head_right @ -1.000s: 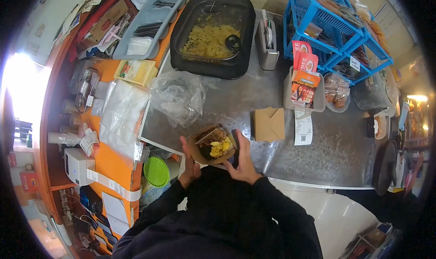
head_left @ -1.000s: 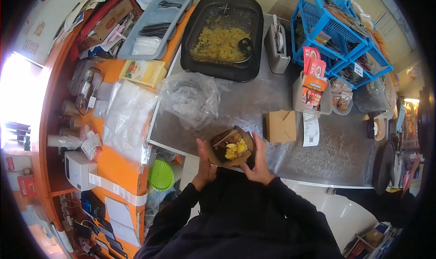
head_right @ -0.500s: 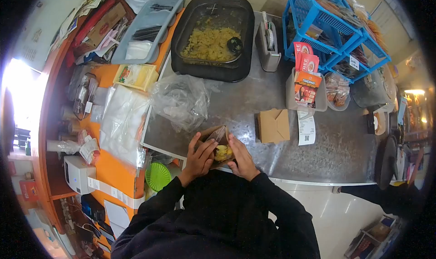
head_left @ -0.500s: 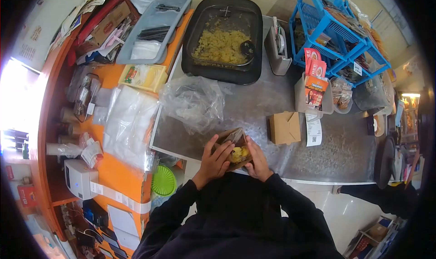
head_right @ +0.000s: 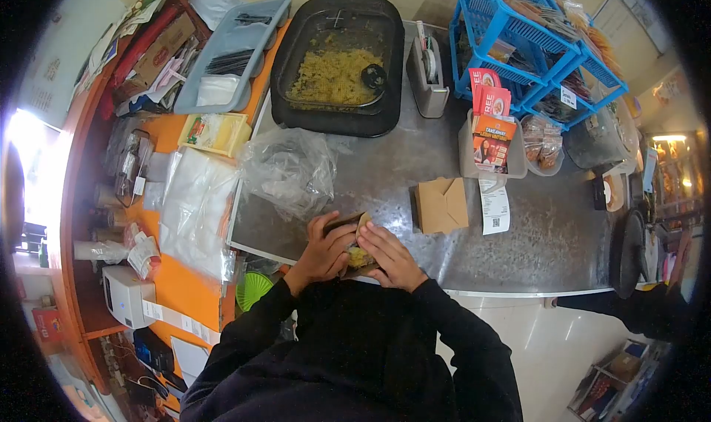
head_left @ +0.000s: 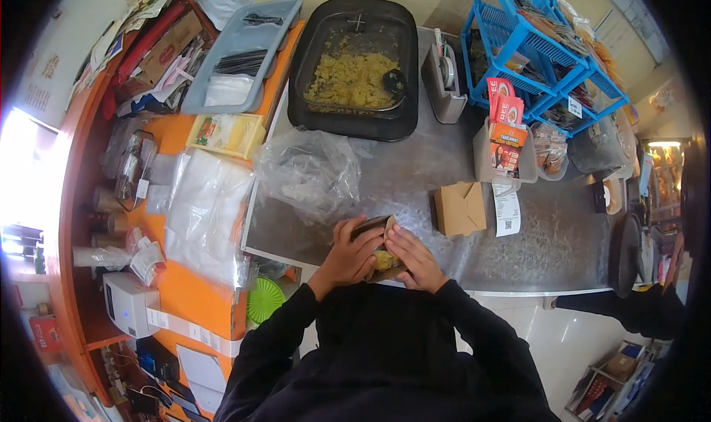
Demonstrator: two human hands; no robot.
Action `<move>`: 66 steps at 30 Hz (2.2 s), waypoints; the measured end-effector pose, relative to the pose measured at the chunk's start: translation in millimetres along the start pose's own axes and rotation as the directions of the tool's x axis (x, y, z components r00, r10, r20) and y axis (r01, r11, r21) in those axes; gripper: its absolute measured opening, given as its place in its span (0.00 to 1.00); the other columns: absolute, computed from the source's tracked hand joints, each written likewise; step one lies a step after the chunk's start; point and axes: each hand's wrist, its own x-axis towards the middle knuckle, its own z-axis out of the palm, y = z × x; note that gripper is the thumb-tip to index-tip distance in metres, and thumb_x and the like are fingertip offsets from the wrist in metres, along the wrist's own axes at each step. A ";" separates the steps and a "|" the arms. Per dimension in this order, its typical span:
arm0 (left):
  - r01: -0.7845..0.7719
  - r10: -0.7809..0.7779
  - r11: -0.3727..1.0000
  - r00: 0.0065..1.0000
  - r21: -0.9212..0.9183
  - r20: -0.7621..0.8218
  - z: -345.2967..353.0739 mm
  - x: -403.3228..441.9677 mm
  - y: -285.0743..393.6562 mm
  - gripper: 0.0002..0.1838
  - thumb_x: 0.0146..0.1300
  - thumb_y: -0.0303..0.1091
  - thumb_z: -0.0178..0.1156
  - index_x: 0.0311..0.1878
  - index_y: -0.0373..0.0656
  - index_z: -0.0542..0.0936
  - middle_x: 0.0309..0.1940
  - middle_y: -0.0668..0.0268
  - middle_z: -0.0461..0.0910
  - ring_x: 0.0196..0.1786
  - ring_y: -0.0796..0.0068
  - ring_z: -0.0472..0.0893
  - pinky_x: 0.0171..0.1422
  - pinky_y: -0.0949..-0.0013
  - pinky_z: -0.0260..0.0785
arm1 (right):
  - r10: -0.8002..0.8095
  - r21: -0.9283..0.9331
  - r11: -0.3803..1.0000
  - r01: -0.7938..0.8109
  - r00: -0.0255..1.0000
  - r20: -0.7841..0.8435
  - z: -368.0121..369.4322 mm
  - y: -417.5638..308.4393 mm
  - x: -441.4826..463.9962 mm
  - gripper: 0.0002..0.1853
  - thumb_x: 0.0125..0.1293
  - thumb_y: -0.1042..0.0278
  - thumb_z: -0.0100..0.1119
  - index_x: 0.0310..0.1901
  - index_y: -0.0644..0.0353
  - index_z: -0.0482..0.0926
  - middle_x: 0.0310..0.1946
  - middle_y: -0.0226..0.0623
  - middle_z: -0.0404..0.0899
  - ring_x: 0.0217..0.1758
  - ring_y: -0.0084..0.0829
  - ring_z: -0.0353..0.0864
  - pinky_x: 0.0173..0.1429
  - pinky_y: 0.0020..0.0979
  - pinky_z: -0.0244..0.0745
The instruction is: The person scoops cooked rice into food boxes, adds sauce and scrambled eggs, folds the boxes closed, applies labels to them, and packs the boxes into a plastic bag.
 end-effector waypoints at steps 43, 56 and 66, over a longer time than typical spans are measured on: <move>0.287 -0.134 0.933 0.836 -0.217 0.531 -39.5 34.7 25.5 0.27 0.57 0.39 0.68 0.57 0.45 0.70 0.52 0.55 0.66 0.50 0.50 0.76 0.50 0.55 0.72 | 0.457 0.016 0.887 -0.462 0.881 0.121 -6.2 -38.6 -1.4 0.16 0.63 0.67 0.63 0.47 0.62 0.68 0.58 0.50 0.64 0.61 0.54 0.67 0.62 0.43 0.69; 0.537 -0.135 0.792 0.617 -0.290 0.776 -32.9 46.8 -4.8 0.14 0.62 0.39 0.67 0.42 0.37 0.82 0.42 0.60 0.66 0.45 0.63 0.74 0.47 0.61 0.70 | 0.530 0.131 0.829 -0.544 0.839 0.123 -6.2 -45.9 0.5 0.16 0.60 0.69 0.64 0.46 0.60 0.69 0.57 0.49 0.63 0.58 0.52 0.69 0.59 0.42 0.71; 0.774 -0.153 0.524 0.497 -0.356 0.854 -38.5 48.3 -5.1 0.15 0.63 0.41 0.66 0.44 0.38 0.82 0.44 0.63 0.63 0.49 0.69 0.69 0.40 0.71 0.75 | 0.532 0.229 0.804 -0.549 0.836 0.138 -7.9 -39.5 -0.1 0.12 0.59 0.73 0.64 0.42 0.60 0.72 0.56 0.48 0.63 0.60 0.47 0.68 0.64 0.38 0.66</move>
